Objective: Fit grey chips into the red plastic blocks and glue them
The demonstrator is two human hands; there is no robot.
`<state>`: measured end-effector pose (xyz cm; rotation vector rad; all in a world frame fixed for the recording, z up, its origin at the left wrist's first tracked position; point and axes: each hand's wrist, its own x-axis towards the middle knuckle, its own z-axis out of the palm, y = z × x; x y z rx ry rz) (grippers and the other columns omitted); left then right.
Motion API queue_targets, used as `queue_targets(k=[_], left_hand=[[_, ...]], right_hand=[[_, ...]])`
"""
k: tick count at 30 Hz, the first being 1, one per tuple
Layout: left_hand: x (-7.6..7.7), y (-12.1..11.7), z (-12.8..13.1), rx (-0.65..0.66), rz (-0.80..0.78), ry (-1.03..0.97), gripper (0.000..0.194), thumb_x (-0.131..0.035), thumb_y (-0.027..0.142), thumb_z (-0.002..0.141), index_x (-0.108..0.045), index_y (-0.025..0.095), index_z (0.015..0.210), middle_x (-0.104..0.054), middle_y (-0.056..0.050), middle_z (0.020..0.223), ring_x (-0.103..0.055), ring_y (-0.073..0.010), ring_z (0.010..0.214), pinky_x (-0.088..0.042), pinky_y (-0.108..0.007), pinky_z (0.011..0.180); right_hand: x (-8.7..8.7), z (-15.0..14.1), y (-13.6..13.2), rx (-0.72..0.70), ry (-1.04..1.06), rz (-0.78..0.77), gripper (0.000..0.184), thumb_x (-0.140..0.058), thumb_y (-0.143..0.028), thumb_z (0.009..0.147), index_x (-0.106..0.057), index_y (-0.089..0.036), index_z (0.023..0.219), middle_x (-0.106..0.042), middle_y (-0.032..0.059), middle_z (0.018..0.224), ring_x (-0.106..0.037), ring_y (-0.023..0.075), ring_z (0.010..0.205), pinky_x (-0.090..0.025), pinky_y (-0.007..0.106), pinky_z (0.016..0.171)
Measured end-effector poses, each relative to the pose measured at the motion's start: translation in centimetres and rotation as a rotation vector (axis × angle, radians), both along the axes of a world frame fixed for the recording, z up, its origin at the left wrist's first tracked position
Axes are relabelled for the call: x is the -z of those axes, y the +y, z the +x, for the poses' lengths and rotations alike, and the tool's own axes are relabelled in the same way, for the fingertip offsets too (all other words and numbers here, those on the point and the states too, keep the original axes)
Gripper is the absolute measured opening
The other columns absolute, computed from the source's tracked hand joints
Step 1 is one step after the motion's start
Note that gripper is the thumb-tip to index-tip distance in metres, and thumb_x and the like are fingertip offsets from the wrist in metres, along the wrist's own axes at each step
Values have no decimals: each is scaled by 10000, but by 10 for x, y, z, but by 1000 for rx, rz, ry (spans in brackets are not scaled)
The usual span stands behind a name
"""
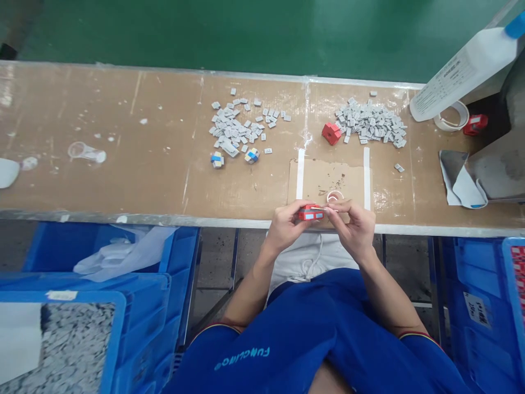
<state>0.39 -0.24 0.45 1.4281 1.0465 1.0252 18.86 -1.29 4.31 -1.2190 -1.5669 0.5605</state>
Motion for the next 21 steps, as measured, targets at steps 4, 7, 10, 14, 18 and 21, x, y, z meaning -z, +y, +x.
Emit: queue_targets(k=[4, 7, 10, 14, 18, 21], left_hand=[[0, -1, 0, 1, -31, -15, 394, -829, 443, 868, -765, 166, 1141, -827, -103, 1046, -796, -209, 875, -658, -284, 759], [3, -1, 0, -5, -65, -49, 402, -844, 441, 853, -761, 164, 1132, -823, -104, 1042, -792, -205, 863, -653, -278, 749], [6, -2, -1, -15, -97, -90, 442, -860, 439, 839, -747, 170, 1171, -825, -103, 1070, -796, -209, 897, -651, -279, 763], [6, -1, -3, -8, -122, -128, 456, -868, 434, 833, -743, 174, 1187, -832, -96, 1060, -803, -213, 911, -654, -275, 760], [5, 0, -5, -12, -132, -139, 458, -853, 451, 848, -745, 172, 1195, -836, -96, 1030, -806, -211, 865, -651, -270, 731], [5, 2, -6, -10, -99, -108, 438, -848, 450, 851, -760, 171, 1177, -830, -86, 996, -791, -199, 834, -639, -259, 716]], right_hand=[[-4, 3, -3, 0, 50, 3, 62, -735, -252, 977, -704, -255, 924, -832, 34, 888, -817, 210, 824, -674, 340, 736], [-8, 14, -3, 63, 75, 29, 35, -736, -237, 975, -720, -262, 957, -818, 39, 921, -800, 212, 870, -662, 367, 770], [-6, 27, 1, 166, -3, 53, 54, -732, -271, 976, -721, -263, 924, -783, 56, 921, -761, 223, 881, -631, 381, 723], [4, 34, 5, 140, -145, 10, 93, -706, -310, 994, -727, -250, 925, -747, 67, 955, -718, 209, 862, -591, 345, 663], [3, 47, 18, 19, -219, -24, 280, -605, -442, 1043, -703, -246, 1218, -730, 121, 1172, -711, 249, 1040, -613, 393, 795], [-6, 75, 57, 71, -309, -9, 270, -517, -390, 1072, -725, -235, 1146, -751, 104, 1087, -705, 232, 958, -589, 378, 815]])
